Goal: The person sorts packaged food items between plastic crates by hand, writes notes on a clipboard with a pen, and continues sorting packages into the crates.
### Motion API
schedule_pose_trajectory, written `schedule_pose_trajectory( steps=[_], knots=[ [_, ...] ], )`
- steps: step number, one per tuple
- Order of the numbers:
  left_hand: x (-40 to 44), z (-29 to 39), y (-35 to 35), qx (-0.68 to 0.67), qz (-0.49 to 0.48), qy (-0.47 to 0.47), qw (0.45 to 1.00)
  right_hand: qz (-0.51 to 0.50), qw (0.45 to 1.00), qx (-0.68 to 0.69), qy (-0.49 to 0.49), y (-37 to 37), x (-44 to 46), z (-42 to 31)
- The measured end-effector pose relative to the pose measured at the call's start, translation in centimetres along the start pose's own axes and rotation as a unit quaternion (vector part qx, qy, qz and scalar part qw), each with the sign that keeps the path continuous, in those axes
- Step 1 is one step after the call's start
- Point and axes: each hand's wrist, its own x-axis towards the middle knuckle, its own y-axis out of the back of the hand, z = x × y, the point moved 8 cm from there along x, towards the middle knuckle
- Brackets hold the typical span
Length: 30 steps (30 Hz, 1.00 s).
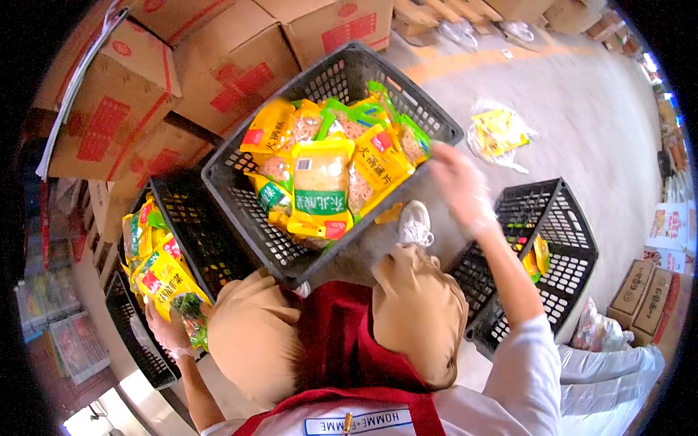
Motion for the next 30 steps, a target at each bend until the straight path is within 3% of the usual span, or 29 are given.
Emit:
schedule_pose_trajectory(
  steps=[1,2,3,6,7,9,11,12,13,15,17,18,19,20,21,25,26,27,28,29,30],
  knots=[
    [0.6,2.9,0.6,-0.04,0.023,-0.079,0.996,-0.058,0.993,-0.02,0.103,-4.3,2.9,-2.0],
    [1.4,5.9,0.8,-0.09,-0.009,-0.062,0.994,-0.073,0.975,-0.086,0.192,-8.8,5.8,-3.3],
    [2.0,9.3,0.7,-0.138,-0.04,-0.045,0.989,-0.134,0.974,-0.052,0.177,-12.4,7.8,-5.4],
    [3.6,16.4,-4.9,-0.388,-0.2,-0.015,0.899,-0.053,0.936,-0.201,0.285,-21.7,13.9,-7.8],
    [3.8,19.1,-6.9,-0.38,-0.253,-0.046,0.888,-0.05,0.938,-0.197,0.281,-23.2,15.0,-8.9],
    [4.1,24.2,-11.3,-0.362,-0.325,-0.123,0.865,-0.093,0.907,-0.363,0.191,-25.9,16.5,-8.7],
    [4.0,28.0,-17.0,-0.288,-0.428,-0.11,0.85,-0.144,0.919,-0.327,0.168,-25.4,16.1,-9.1],
    [4.1,29.3,-19.5,-0.277,-0.431,-0.126,0.85,-0.19,0.924,-0.294,0.153,-24.8,15.8,-9.2],
    [3.7,30.4,-22.0,-0.316,-0.472,-0.08,0.819,-0.189,0.923,-0.303,0.146,-23.5,14.9,-9.1],
    [3.1,32.5,-26.1,-0.331,-0.475,-0.133,0.804,-0.125,0.95,-0.196,0.207,-19.1,11.1,-10.1],
    [2.2,33.9,-25.0,-0.352,-0.503,-0.065,0.787,-0.024,0.969,-0.142,0.202,-11.2,7.5,-8.0],
    [1.7,33.9,-27.8,-0.352,-0.512,-0.069,0.78,0.003,0.986,-0.124,0.115,-6.5,5.5,-6.5],
    [1.7,35.1,-24.7,-0.386,-0.493,-0.086,0.775,0.055,0.996,0.031,0.058,-2.2,3.1,-2.8],
    [1.6,35.2,-24.0,-0.341,-0.476,-0.096,0.805,0.092,0.964,0.247,-0.018,1.4,-0.4,-2.4],
    [1.8,34.9,-23.7,-0.296,-0.454,-0.103,0.834,0.192,0.971,0.127,-0.06,6.1,-3.2,1.8],
    [1.7,34.1,-27.3,-0.343,-0.456,-0.043,0.82,0.345,0.898,0.251,-0.111,17.2,-16.0,14.2],
    [1.6,34.1,-27.6,-0.351,-0.462,-0.022,0.814,0.343,0.903,0.081,-0.245,19.9,-19.1,21.6],
    [1.4,34.1,-27.1,-0.35,-0.463,-0.021,0.814,0.323,0.867,-0.091,-0.368,21.7,-21.9,26.5],
    [1.1,34.5,-26.3,-0.401,-0.483,-0.011,0.778,0.293,0.864,-0.28,-0.299,20.9,-21.5,23.0],
    [1.1,34.9,-25.7,-0.454,-0.496,0.0,0.74,0.253,0.826,-0.457,-0.212,18.9,-20.1,19.7],
    [1.2,34.4,-25.7,-0.459,-0.49,0.013,0.741,0.263,0.893,-0.328,-0.16,16.7,-17.1,17.0]
  ],
)
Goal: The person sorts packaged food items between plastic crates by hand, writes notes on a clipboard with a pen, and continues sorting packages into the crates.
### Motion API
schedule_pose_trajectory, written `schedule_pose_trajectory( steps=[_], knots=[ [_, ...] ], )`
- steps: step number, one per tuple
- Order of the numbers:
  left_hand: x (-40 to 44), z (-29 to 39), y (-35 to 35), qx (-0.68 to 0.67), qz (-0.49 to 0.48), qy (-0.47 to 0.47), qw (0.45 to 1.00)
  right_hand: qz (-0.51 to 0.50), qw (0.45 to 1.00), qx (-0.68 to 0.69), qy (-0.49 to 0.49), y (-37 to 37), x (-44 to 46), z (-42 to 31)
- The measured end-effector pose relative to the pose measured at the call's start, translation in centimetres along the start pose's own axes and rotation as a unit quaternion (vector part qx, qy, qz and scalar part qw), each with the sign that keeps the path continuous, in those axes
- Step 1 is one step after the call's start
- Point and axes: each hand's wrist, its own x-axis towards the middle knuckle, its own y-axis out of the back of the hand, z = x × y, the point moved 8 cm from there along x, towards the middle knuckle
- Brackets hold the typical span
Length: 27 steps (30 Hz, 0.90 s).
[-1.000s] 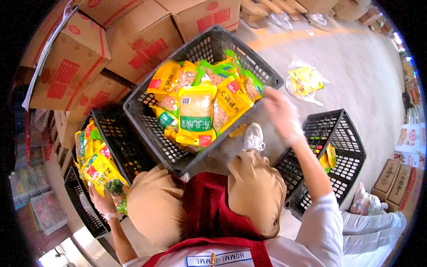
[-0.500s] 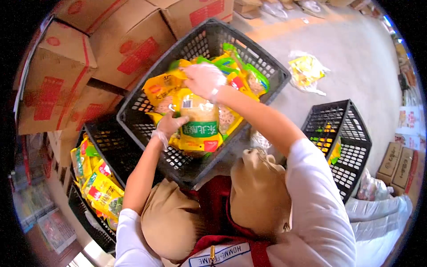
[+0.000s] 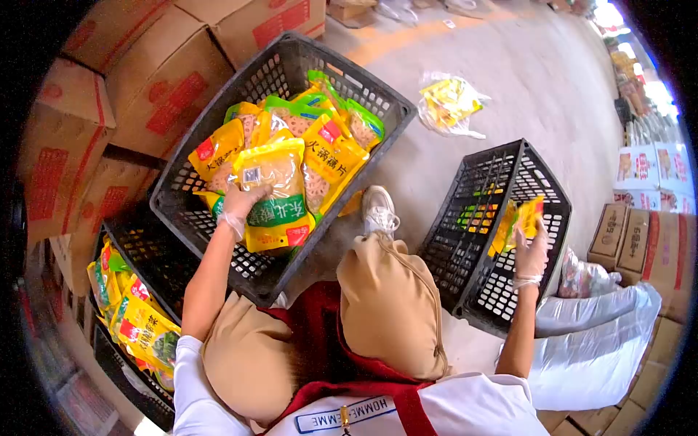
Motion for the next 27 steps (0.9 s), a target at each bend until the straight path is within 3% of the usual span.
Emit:
schedule_pose_trajectory(
  steps=[1,2,3,5,6,7,9,10,13,14,15,16,19,20,22,23,25,27],
  knots=[
    [-0.6,-0.4,0.0,0.001,0.003,0.007,1.0,-0.018,0.985,0.172,0.015,-0.7,0.9,-4.5],
    [-1.2,-0.3,0.0,-0.082,0.007,0.007,0.997,-0.04,0.946,0.321,0.024,-1.4,1.8,-9.0],
    [-1.8,0.2,-0.1,-0.166,0.012,0.004,0.986,-0.092,0.953,0.277,0.078,-2.0,2.1,-14.8],
    [-3.4,1.8,0.7,-0.185,0.028,0.035,0.982,-0.195,0.933,0.188,0.238,-4.8,2.1,-26.1],
    [-3.2,2.4,2.5,-0.087,0.078,-0.009,0.993,-0.243,0.896,0.153,0.339,-7.0,1.5,-31.4],
    [-3.4,3.1,4.2,0.014,0.127,-0.051,0.991,-0.188,0.833,0.202,0.481,-9.1,0.5,-35.4],
    [-4.3,4.0,6.8,-0.045,0.168,-0.084,0.981,-0.126,0.788,0.011,0.602,-14.7,-1.4,-40.4],
    [-4.8,4.1,7.6,-0.136,0.169,-0.088,0.972,-0.125,0.788,0.019,0.602,-16.6,-1.3,-41.8],
    [-5.9,4.2,10.1,-0.218,0.186,-0.107,0.952,-0.124,0.744,-0.155,0.638,-20.2,-2.2,-44.1],
    [-6.2,4.2,10.3,-0.248,0.185,-0.102,0.945,-0.206,0.72,-0.181,0.638,-21.1,-2.3,-43.8],
    [-6.2,4.2,10.2,-0.249,0.184,-0.102,0.945,-0.283,0.692,-0.209,0.63,-21.1,-2.4,-43.2],
    [-6.2,4.4,10.1,-0.26,0.189,-0.11,0.941,-0.276,0.743,-0.111,0.599,-19.1,-0.8,-42.4],
    [-6.9,5.6,9.5,-0.255,0.19,-0.128,0.939,-0.234,0.822,0.058,0.516,-12.8,2.3,-38.0],
    [-6.9,5.6,9.3,-0.24,0.185,-0.12,0.946,-0.242,0.88,0.065,0.402,-9.7,3.7,-35.5],
    [-6.9,4.8,8.6,-0.238,0.157,-0.098,0.953,-0.21,0.922,0.22,0.238,-3.9,5.6,-29.0],
    [-6.9,4.5,8.3,-0.242,0.153,-0.097,0.953,-0.206,0.947,0.221,0.111,-2.4,6.4,-24.5],
    [-7.2,5.0,8.7,-0.261,0.184,-0.146,0.936,-0.154,0.92,0.36,-0.023,0.4,6.4,-16.4],
    [-7.8,5.1,9.3,-0.258,0.225,-0.139,0.929,-0.153,0.858,0.475,-0.124,0.8,5.8,-7.4]
  ],
)
